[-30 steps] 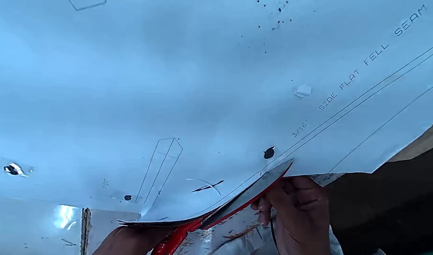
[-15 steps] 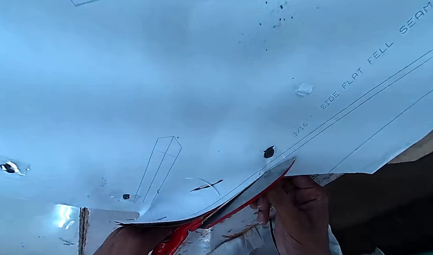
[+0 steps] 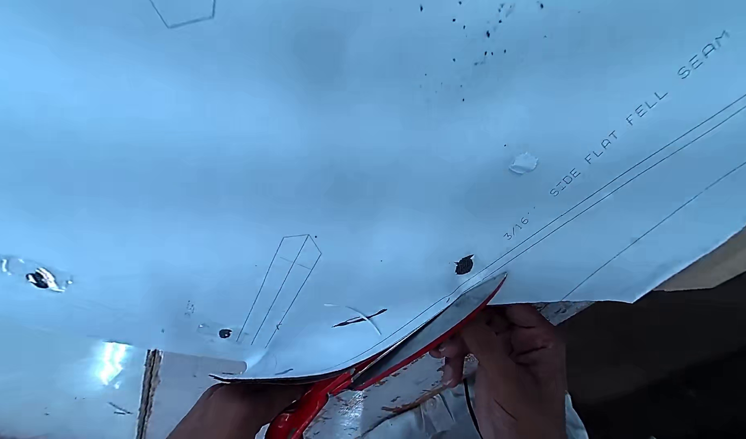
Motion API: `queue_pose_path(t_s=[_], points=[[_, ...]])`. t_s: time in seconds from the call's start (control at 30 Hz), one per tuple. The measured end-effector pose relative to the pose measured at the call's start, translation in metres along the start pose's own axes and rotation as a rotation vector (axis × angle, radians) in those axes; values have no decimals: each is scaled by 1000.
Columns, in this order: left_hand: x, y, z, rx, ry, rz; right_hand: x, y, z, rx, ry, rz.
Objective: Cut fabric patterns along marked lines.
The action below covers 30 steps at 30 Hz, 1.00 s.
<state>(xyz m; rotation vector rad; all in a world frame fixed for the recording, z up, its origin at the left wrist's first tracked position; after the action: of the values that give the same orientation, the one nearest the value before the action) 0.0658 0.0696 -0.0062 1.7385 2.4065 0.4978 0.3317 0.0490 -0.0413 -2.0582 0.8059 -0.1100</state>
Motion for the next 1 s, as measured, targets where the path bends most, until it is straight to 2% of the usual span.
queue_pose_path(t_s=[0.13,0.37,1.0], points=[[-7,0,-2,0,8,-24,3,-5,5,46,14,-26],[-13,5,-4,2,86,12,-2,-9,7,2,56,-30],[-6,7,5,6,26,-29,-2,-7,8,-6,89,-27]])
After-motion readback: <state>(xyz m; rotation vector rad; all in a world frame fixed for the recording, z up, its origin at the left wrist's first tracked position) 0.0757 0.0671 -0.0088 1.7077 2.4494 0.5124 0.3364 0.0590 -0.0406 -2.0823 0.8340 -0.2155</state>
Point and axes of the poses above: each hand's wrist, its own z-axis towards the middle knuckle, its own x-axis out of the back of the hand, y = z × x, the point moved 1 cm from there along z, towards the middle knuckle, and after that the axes turned 13 degrees about x, right-handed, at the moved point
